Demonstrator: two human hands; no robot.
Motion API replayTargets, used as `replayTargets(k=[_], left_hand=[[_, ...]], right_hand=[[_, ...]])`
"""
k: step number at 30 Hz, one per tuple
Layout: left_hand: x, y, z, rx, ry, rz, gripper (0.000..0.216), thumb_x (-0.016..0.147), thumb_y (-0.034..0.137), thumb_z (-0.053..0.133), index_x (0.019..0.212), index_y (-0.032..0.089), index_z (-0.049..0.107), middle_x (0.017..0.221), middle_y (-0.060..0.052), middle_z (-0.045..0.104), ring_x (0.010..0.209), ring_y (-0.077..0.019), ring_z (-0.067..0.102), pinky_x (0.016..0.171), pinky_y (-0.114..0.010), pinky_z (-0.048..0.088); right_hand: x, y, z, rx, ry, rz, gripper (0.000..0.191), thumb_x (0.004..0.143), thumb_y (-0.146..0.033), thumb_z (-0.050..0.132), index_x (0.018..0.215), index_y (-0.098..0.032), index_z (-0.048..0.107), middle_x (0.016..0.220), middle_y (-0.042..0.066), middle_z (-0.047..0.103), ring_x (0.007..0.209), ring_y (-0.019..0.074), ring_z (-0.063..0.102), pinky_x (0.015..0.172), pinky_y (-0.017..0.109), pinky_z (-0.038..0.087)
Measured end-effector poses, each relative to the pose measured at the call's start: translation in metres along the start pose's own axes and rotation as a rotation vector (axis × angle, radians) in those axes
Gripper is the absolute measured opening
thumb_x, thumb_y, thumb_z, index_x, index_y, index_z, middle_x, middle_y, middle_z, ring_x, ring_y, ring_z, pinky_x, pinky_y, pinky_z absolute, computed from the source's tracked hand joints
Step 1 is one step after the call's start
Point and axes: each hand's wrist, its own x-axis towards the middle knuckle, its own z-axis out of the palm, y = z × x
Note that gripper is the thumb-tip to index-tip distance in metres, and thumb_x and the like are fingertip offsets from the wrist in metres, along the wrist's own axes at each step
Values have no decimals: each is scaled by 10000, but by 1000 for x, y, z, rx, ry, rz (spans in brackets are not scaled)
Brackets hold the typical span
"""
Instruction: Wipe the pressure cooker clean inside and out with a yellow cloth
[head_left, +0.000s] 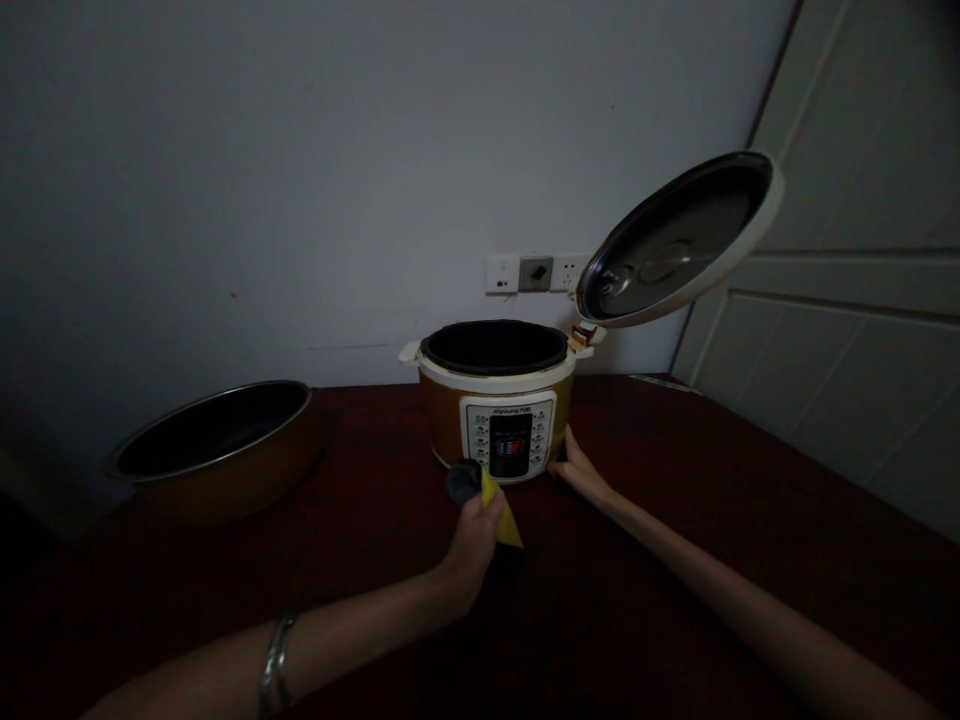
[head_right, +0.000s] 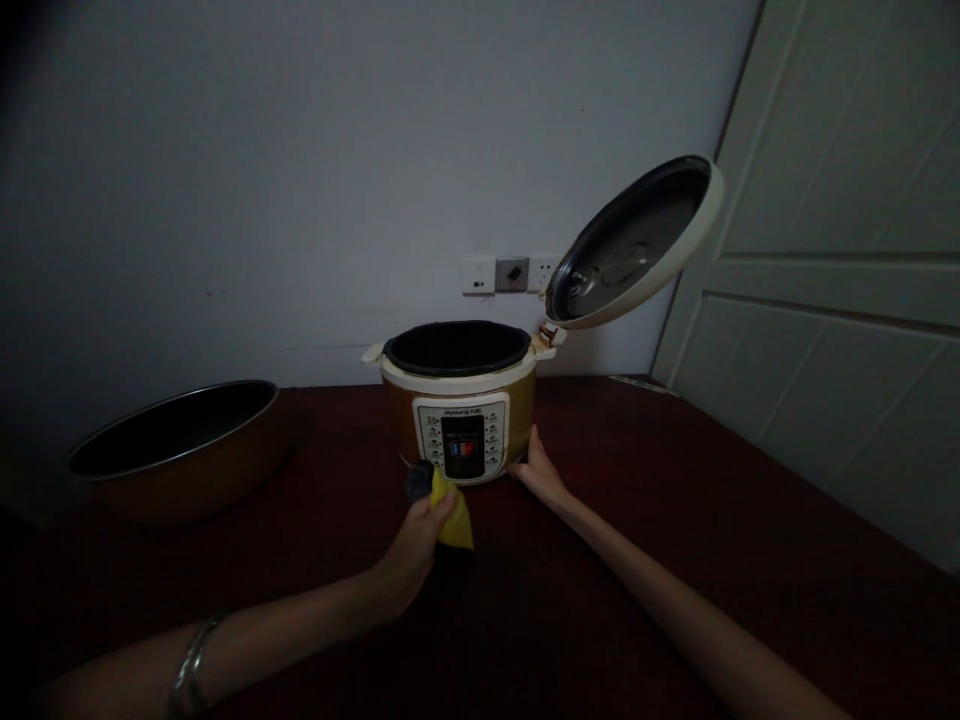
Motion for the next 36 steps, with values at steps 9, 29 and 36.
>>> replayTargets(k=[9, 29, 36], left_hand=[[-26, 5, 5, 2, -95, -73, 394, 724, 410, 660, 998, 129, 621, 914, -82, 693, 840, -221, 638, 772, -327, 466], [-26, 130, 1, 1159, -360, 634, 249, 699, 364, 671, 517, 197, 640, 492, -25, 556, 589, -192, 554, 712, -327, 427], [-2, 136, -34, 1173, -150, 634, 96, 613, 200, 741, 594, 201, 647, 615, -47, 600, 692, -217, 583, 698, -308, 420]], right_hand=[[-21, -20, -27, 141, -64, 292, 732, 521, -155, 535, 1253, -152, 502, 1234, 133, 590, 1189, 301, 493, 961, 409, 412], [-28, -30, -122, 170, -58, 489, 192, 689, -252, 564, 787, -145, 690, 826, 97, 728, 735, 223, 678, 674, 321, 534], [60, -11, -95, -42, 425, 299, 264, 670, -184, 544, 924, -154, 613, 957, 104, 686, 941, 222, 618, 794, 301, 486]])
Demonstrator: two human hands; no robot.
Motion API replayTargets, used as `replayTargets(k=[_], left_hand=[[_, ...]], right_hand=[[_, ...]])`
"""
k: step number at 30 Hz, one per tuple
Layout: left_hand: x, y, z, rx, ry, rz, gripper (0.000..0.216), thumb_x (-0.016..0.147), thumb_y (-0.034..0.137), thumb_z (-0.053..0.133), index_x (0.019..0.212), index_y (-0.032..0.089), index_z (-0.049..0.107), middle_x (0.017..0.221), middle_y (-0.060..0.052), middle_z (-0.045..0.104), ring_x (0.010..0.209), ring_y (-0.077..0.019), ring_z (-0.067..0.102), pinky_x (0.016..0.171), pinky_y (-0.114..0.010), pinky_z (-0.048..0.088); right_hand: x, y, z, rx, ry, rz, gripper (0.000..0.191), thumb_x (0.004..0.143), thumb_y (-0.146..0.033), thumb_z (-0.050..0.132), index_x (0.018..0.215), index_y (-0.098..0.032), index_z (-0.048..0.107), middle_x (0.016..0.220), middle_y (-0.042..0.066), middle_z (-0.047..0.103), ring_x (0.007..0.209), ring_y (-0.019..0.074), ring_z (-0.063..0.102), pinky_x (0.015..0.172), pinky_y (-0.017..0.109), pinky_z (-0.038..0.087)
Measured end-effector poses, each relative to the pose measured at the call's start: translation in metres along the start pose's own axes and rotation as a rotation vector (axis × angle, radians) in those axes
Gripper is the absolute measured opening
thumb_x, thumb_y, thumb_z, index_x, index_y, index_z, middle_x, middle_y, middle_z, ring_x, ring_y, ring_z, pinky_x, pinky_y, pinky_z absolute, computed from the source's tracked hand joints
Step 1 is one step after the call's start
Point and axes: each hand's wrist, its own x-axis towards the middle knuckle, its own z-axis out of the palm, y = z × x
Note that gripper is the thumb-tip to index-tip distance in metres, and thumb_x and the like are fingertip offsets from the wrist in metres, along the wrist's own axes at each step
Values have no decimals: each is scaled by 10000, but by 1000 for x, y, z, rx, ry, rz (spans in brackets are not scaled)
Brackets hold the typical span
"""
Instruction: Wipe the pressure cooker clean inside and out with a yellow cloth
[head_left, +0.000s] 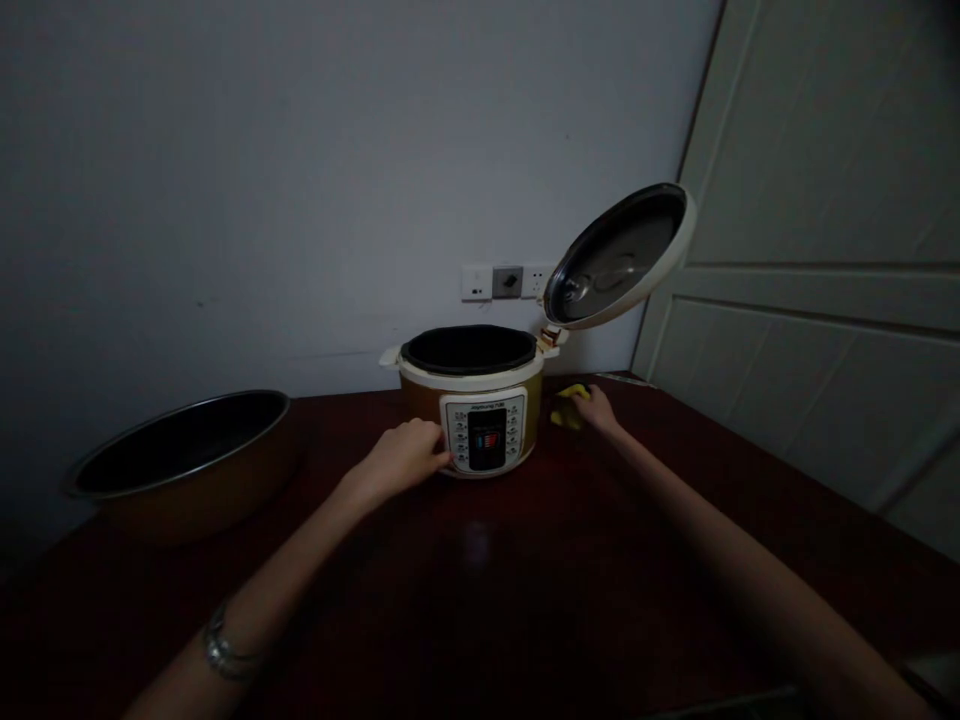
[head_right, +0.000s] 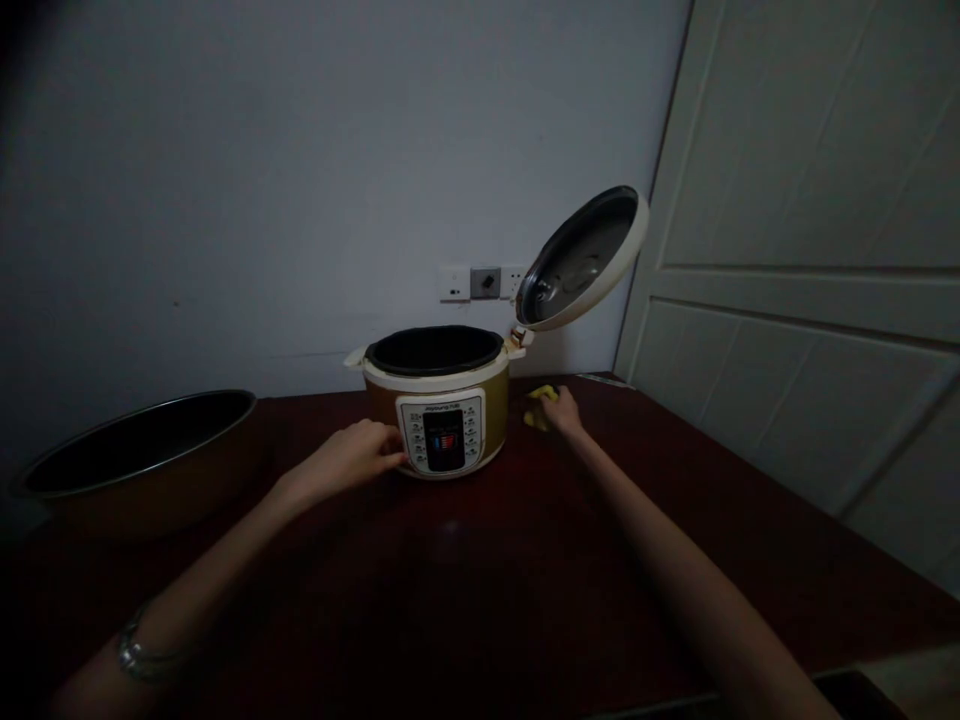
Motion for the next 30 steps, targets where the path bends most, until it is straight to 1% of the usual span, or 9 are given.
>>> replayTargets(k=[2, 4, 6, 7, 11, 13, 17, 22, 30], left_hand=[[1, -5, 5, 52, 10, 13, 66, 647, 205, 721, 632, 195, 657, 632, -52, 607, 626, -197, 569, 680, -306, 416], [1, -9, 8, 56, 32, 32, 51, 692, 207, 680, 650, 195, 652, 613, -43, 602, 553, -166, 542, 646, -289, 411], [2, -11, 7, 53, 18, 39, 118, 752, 218, 610, 639, 194, 629, 572, -32, 586, 498, -143, 518, 605, -268, 399], [2, -12, 7, 52, -15, 39, 161, 783, 228, 568, 634, 191, 616, 553, -29, 578, 481, -137, 512, 589, -262, 393], [5, -17, 4, 44, -142, 60, 275, 863, 273, 421, 673, 169, 591, 553, -37, 583, 454, -141, 531, 549, -266, 382], [6, -19, 4, 33, -144, 69, 297, 870, 299, 404, 673, 166, 581, 545, -39, 584, 453, -141, 538, 533, -265, 376], [8, -19, 6, -27, -128, 52, 289, 842, 338, 456, 644, 159, 565, 562, -35, 599, 439, -112, 524, 498, -241, 353], [6, -10, 5, 0, -150, 13, 252, 821, 308, 460, 661, 147, 568, 566, -34, 604, 430, -113, 537, 466, -226, 343], [6, -4, 4, 17, -135, -28, 218, 792, 245, 456, 638, 138, 568, 506, -25, 578, 433, -115, 543, 470, -219, 346]], right_hand=[[4, -1, 25, 21, -13, -47, 262, 649, -157, 535, 897, -163, 616, 922, 71, 691, 920, 204, 613, 798, 288, 479], [2, 1, 46, 59, -77, -67, 196, 632, -147, 529, 804, -159, 622, 819, 53, 696, 830, 199, 623, 744, 283, 491], [-5, 7, 60, 109, -145, -70, 139, 626, -154, 526, 735, -154, 613, 723, 46, 685, 733, 198, 625, 671, 282, 497], [-10, 10, 63, 136, -170, -68, 130, 627, -160, 524, 726, -152, 607, 695, 44, 679, 696, 197, 624, 642, 282, 497], [-28, 21, 63, 228, -195, -46, 153, 617, -185, 516, 742, -151, 596, 660, 39, 664, 622, 188, 622, 584, 273, 496], [-38, 24, 60, 254, -181, -30, 160, 607, -198, 519, 738, -150, 597, 648, 36, 657, 598, 181, 614, 562, 265, 491], [-63, 27, 61, 293, -121, -5, 194, 596, -232, 523, 757, -151, 597, 651, 28, 648, 590, 171, 599, 535, 248, 479], [-107, 25, 71, 357, -58, 13, 280, 594, -293, 517, 831, -160, 584, 747, 46, 664, 677, 192, 623, 554, 251, 487], [-166, 20, 88, 468, -63, 37, 396, 614, -324, 509, 972, -172, 585, 965, 82, 680, 887, 234, 641, 683, 293, 526]])
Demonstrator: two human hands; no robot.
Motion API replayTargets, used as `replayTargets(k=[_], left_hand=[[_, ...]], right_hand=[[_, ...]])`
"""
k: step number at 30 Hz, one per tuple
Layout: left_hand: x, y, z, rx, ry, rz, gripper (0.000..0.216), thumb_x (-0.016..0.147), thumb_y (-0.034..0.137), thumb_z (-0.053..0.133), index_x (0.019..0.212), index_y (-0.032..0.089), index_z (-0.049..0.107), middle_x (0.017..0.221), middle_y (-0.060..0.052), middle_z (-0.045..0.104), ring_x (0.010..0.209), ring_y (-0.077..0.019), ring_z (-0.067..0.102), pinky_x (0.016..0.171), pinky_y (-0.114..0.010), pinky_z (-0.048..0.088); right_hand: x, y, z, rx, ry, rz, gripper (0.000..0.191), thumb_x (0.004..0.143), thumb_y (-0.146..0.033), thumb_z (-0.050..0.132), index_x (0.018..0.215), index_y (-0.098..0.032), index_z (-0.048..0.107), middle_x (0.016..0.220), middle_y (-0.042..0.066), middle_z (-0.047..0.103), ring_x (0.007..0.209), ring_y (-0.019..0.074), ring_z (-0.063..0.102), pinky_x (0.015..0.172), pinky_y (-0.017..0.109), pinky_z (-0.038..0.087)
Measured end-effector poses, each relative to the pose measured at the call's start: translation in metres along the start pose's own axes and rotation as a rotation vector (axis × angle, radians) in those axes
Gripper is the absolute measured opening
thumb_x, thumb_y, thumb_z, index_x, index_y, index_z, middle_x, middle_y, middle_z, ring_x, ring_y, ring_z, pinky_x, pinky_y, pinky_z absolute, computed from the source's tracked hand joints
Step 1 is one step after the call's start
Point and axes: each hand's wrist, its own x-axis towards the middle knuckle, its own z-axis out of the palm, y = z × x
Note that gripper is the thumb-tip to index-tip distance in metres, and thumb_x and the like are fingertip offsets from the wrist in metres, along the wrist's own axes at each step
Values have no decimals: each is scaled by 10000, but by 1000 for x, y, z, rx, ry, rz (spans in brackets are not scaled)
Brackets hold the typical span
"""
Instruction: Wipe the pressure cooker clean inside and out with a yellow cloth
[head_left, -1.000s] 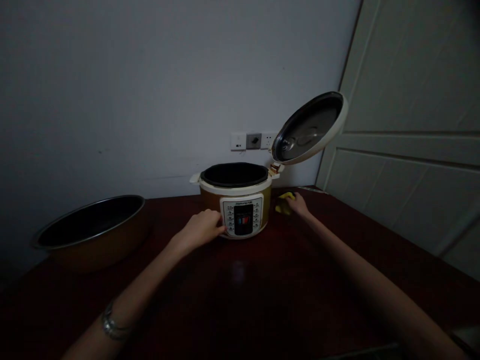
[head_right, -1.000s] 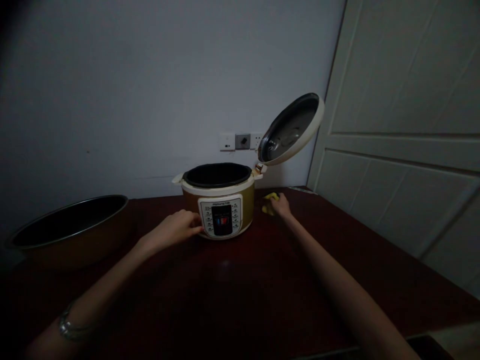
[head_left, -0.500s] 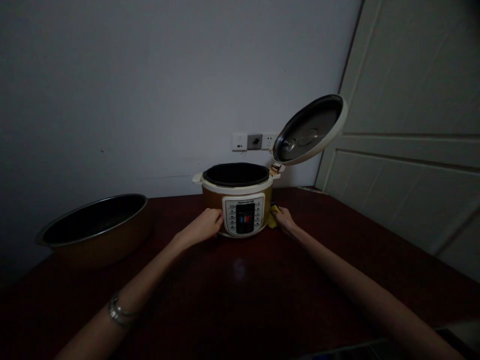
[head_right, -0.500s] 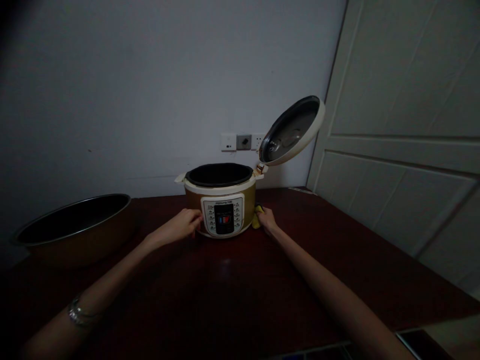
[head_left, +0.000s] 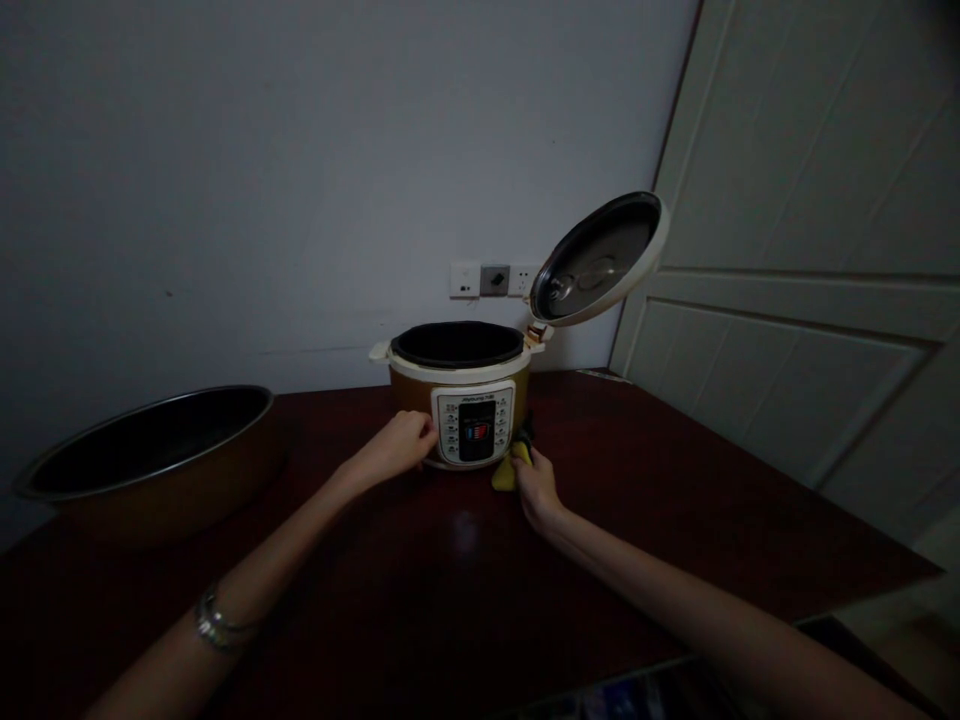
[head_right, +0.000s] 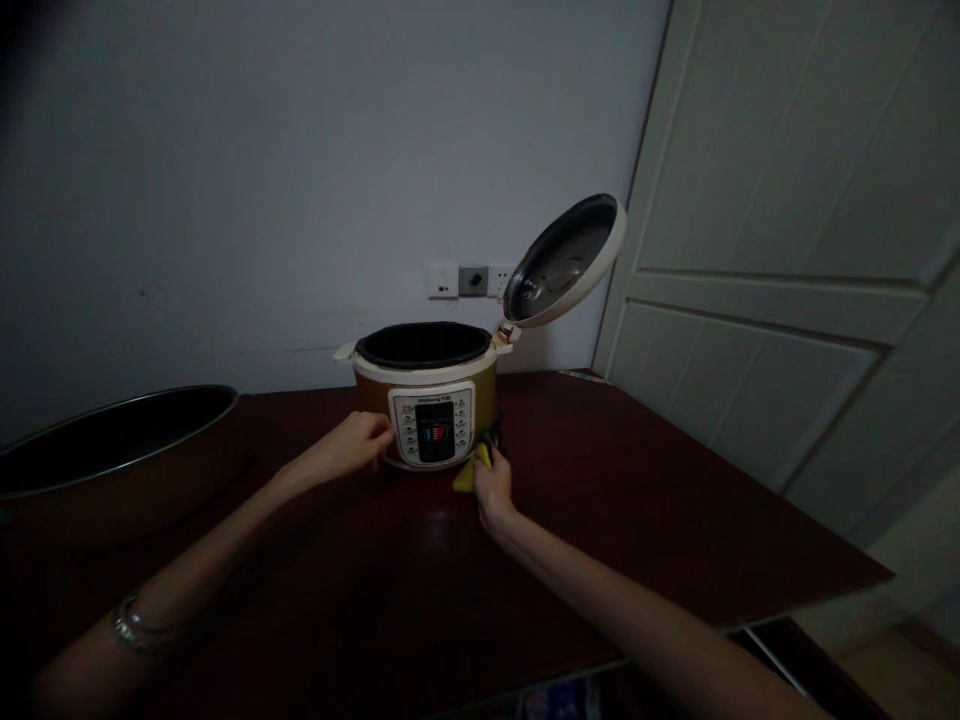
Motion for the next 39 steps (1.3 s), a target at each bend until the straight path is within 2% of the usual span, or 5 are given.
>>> replayTargets(k=[8, 19, 27, 32, 39], left_hand=[[3, -4, 4, -1, 9, -24, 198, 779, 223, 434, 646, 137, 554, 530, -58, 610, 450, -135, 571, 462, -213, 363], [4, -11, 8, 30, -1, -13, 247, 799, 275, 396, 721, 132, 581, 598, -73, 628, 453, -149, 587, 460, -232, 387], [-14, -4, -12, 253, 0, 6, 317, 843, 307, 440, 617, 153, 601, 588, -46, 632, 518, -133, 551, 544, -253, 383], [-38, -13, 7, 32, 153, 383, 278, 892, 336, 441, 918, 148, 645, 914, -75, 677, 827, -159, 616, 763, -301, 477], [-60, -29, 67, -165, -188, 331, 979, 656, 426, 745, 1452, 210, 218, 1464, -152, 358, 1306, -294, 386, 1066, -452, 337]], right_hand=[[-35, -2, 20, 148, -13, 116, 440, 603, -239, 540, 1039, -185, 564, 1056, 65, 647, 947, 226, 620, 795, 317, 510], [-60, -11, 31, 304, -55, 253, 309, 579, -207, 546, 887, -195, 569, 826, 39, 637, 782, 216, 618, 691, 308, 508], [-82, -48, 21, 330, -502, 475, 278, 515, -170, 594, 789, -143, 632, 698, 39, 671, 733, 226, 637, 694, 325, 472], [-78, -63, 10, 331, -590, 501, 320, 526, -173, 596, 838, -149, 664, 744, 32, 699, 751, 221, 637, 737, 326, 463], [-70, -65, -2, 304, -641, 410, 461, 543, -179, 616, 1004, -174, 597, 923, 41, 689, 846, 237, 638, 781, 352, 488]])
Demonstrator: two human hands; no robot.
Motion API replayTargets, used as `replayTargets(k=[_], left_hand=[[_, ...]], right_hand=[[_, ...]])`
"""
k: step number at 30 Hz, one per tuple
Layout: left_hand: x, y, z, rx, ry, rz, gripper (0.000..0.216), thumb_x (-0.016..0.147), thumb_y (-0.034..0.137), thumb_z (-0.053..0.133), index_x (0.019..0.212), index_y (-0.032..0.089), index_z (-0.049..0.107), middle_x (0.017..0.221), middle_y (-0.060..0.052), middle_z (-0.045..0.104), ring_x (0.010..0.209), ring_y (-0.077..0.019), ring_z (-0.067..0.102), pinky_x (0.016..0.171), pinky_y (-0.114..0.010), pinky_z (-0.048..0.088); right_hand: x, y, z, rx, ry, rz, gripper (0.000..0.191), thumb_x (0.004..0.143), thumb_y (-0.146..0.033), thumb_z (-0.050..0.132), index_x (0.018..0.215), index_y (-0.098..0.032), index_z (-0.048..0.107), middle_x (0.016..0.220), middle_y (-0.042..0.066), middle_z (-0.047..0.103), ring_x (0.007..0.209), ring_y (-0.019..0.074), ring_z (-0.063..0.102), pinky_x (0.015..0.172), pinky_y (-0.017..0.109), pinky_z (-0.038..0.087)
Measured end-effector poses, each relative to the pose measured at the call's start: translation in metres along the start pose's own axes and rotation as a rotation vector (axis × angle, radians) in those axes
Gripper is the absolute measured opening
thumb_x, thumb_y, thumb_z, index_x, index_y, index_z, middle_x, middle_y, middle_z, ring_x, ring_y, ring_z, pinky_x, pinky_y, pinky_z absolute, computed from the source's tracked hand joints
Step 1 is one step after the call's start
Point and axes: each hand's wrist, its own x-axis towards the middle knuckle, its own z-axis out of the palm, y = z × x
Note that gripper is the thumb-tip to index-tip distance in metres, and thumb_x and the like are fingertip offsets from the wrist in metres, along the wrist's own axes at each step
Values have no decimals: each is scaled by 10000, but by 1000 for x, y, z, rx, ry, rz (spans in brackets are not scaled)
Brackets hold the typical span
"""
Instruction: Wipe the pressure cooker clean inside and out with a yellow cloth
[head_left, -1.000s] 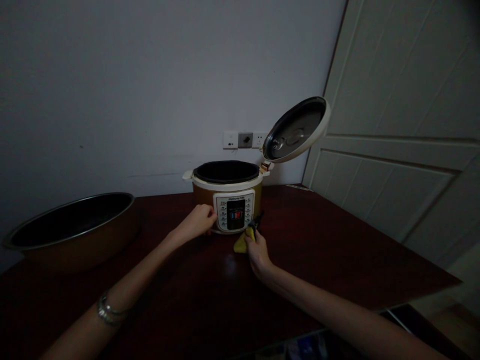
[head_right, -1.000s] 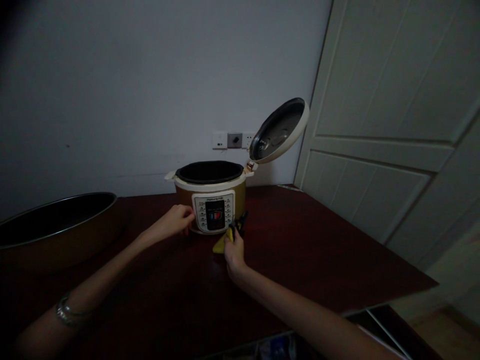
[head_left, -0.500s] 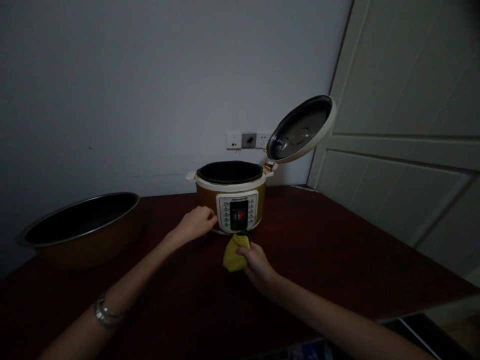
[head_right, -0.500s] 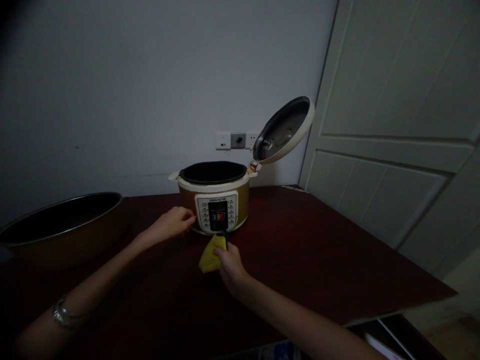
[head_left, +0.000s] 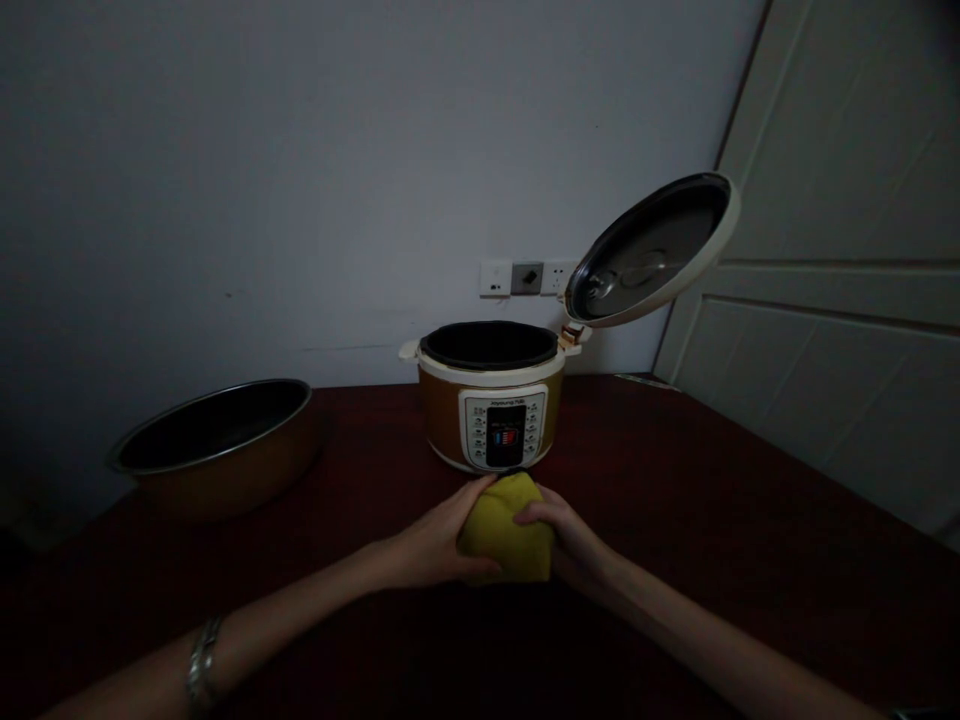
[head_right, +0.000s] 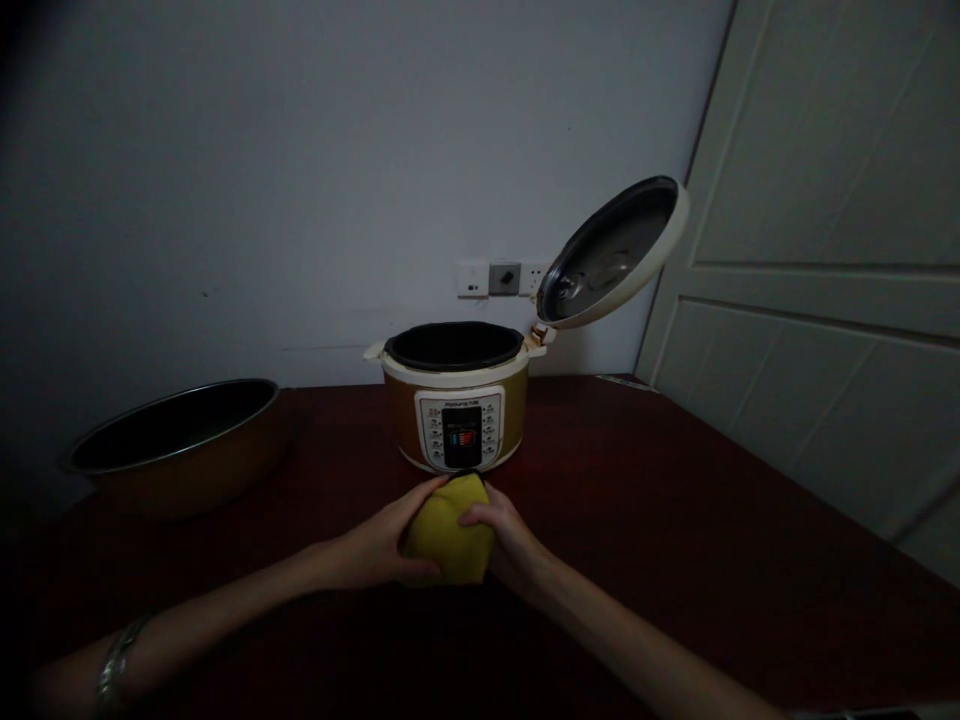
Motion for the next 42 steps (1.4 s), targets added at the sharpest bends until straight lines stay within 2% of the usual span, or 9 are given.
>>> replayTargets(k=[6, 11, 15, 21, 24, 27, 30, 36, 42], left_hand=[[7, -2, 7, -165, 5, -128, 667, 741, 238, 607, 1329, 186, 296, 1194, -120, 592, 974, -211, 609, 789, -331, 492], [19, -10, -2, -114, -51, -209, 401, 692, 208, 614, 1060, 177, 457, 944, -32, 635, 800, -164, 594, 632, -257, 457], [20, -15, -16, 62, -171, -182, 457, 637, 344, 729, 1049, 207, 584, 1010, -28, 627, 901, -198, 576, 736, -287, 447], [23, -23, -25, -10, -195, -220, 365, 773, 481, 588, 924, 152, 637, 869, -35, 634, 686, -140, 567, 614, -255, 441], [32, -39, -19, -176, -111, -430, 459, 788, 530, 531, 1016, 134, 566, 718, -11, 622, 431, -83, 458, 400, -213, 342], [40, -58, -16, -207, -52, -544, 392, 797, 516, 496, 809, 130, 564, 512, 26, 539, 334, -61, 367, 337, -189, 247], [41, -67, -18, -167, 13, -544, 326, 781, 458, 527, 736, 137, 553, 489, 42, 510, 330, -53, 368, 324, -178, 240], [34, -46, -27, -429, -217, -523, 652, 704, 419, 669, 1259, 167, 439, 654, 47, 574, 386, -52, 439, 337, -162, 300], [40, -42, -21, -243, -114, -548, 459, 757, 525, 583, 993, 132, 606, 542, 45, 526, 341, -58, 383, 340, -198, 276]], right_hand=[[-10, -7, -16, -711, -62, -350, 871, 667, -260, 694, 1426, -244, 268, 1346, 105, 463, 1218, 257, 468, 1032, 435, 362], [-2, -16, -34, -1200, -150, -458, 662, 648, -271, 746, 1266, -198, 520, 1266, 115, 510, 1152, 250, 509, 995, 392, 406], [9, -18, -52, -1188, -189, -141, 276, 778, -331, 626, 993, -159, 643, 848, 39, 649, 682, 151, 613, 621, 271, 512], [26, -15, -73, -1011, -180, 74, 393, 797, -546, 549, 846, -156, 560, 574, -40, 550, 359, 68, 460, 319, 172, 337], [41, -18, -83, -1002, -141, 144, 434, 818, -604, 479, 826, -171, 500, 537, -49, 539, 313, 59, 426, 295, 166, 308], [53, -26, -95, -1084, -4, 163, 371, 830, -550, 510, 826, -182, 460, 488, -75, 492, 296, 56, 403, 292, 162, 296], [56, -31, -105, -1126, 47, 122, 350, 828, -528, 531, 842, -183, 469, 502, -76, 491, 310, 55, 415, 304, 162, 308], [47, -24, -94, -1112, -23, 6, 343, 855, -512, 478, 917, -178, 522, 530, -62, 507, 329, 67, 420, 308, 166, 307], [46, -16, -76, -1266, 14, -207, 333, 881, -435, 477, 1017, -151, 586, 838, 81, 675, 674, 166, 639, 558, 235, 472]])
